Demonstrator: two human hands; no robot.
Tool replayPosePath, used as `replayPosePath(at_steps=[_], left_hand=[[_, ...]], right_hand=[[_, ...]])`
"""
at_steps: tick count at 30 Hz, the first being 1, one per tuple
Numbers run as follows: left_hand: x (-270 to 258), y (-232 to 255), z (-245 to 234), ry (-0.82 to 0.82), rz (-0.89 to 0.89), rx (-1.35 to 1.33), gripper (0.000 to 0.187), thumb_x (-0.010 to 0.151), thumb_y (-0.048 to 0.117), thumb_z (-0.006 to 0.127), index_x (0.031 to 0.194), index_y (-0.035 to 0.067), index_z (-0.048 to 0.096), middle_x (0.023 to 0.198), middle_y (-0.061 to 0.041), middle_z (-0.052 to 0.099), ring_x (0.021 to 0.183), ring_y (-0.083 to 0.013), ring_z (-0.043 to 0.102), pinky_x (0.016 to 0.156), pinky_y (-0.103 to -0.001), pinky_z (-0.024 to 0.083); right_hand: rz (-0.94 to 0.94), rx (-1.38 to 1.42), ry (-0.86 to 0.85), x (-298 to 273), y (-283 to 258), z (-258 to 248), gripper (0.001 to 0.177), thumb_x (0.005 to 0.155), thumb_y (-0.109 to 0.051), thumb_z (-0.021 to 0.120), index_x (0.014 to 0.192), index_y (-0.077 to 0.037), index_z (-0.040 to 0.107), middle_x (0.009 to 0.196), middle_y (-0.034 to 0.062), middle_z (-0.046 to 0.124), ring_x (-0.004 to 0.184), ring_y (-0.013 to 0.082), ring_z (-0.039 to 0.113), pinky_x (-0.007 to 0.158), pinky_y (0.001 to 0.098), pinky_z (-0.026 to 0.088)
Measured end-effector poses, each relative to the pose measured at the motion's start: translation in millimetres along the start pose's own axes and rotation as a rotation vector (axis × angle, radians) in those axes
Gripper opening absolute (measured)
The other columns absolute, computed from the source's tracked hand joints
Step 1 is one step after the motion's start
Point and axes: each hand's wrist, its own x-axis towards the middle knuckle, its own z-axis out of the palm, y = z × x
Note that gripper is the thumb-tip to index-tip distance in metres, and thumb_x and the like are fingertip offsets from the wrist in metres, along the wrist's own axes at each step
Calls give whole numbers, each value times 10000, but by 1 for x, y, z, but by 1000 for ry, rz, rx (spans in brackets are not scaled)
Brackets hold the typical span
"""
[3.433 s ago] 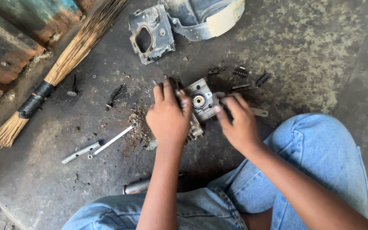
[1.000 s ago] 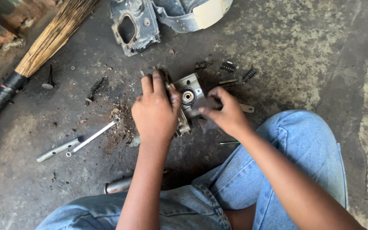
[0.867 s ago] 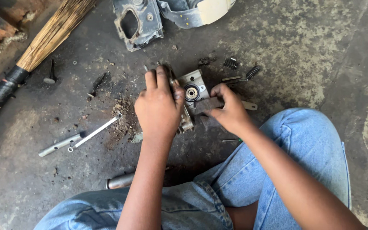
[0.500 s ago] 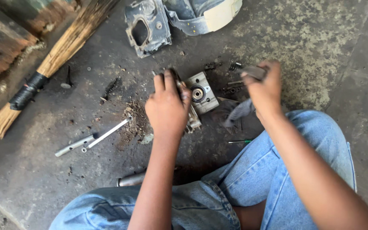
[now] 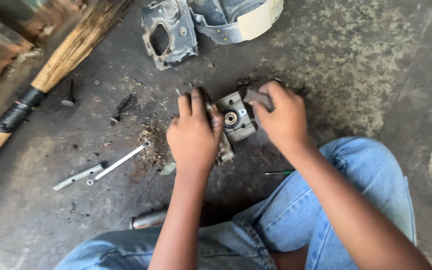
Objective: The person sits on the floor and cleans a disassembled engine cylinder head using a rag. They wipe the exterior surfaces and the internal valve seats, rotating the part to access different areas. The person also wipes their hands with the rag during the process.
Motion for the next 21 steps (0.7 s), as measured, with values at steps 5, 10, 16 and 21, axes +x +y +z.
replayPosePath(at_steps=[5, 10, 16, 21], left_hand=[[-2, 1, -3, -31, -18, 17, 589, 875, 336, 665, 1363, 19, 573, 1108, -170, 595, 673, -353, 671, 591, -451, 553], [-2, -1, -2, -25, -19, -4, 592, 876, 339, 690, 1368, 32, 571, 1139, -157, 601, 699, -352, 676, 602, -450, 555], [-1, -1, -2, -36, -22, -5, 604, 866, 345, 696, 1374, 43, 572, 1134, -149, 601, 714, -353, 682, 606, -452, 557], [-2, -1, -1, -23, -21, -19, 604, 865, 344, 690, 1377, 45, 572, 1142, -155, 600, 722, -353, 686, 610, -454, 558]], right_hand=[[-149, -31, -141, -2, -22, 16, 211, 848, -9, 742, 1022, -35, 626, 983, 144, 726, 837, 343, 733, 724, 433, 578], [-188, 43, -222, 0, -29, 4, 249, 815, 11, 701, 1059, -2, 652, 1054, 157, 662, 946, 369, 685, 799, 444, 564], [-247, 66, -347, -1, -37, -9, 309, 813, -32, 711, 1116, 26, 695, 1118, 155, 621, 1023, 342, 632, 866, 449, 532], [-275, -39, -302, -14, -37, 0, 168, 839, -6, 695, 1005, 0, 713, 1136, 145, 620, 1034, 324, 630, 895, 452, 534]])
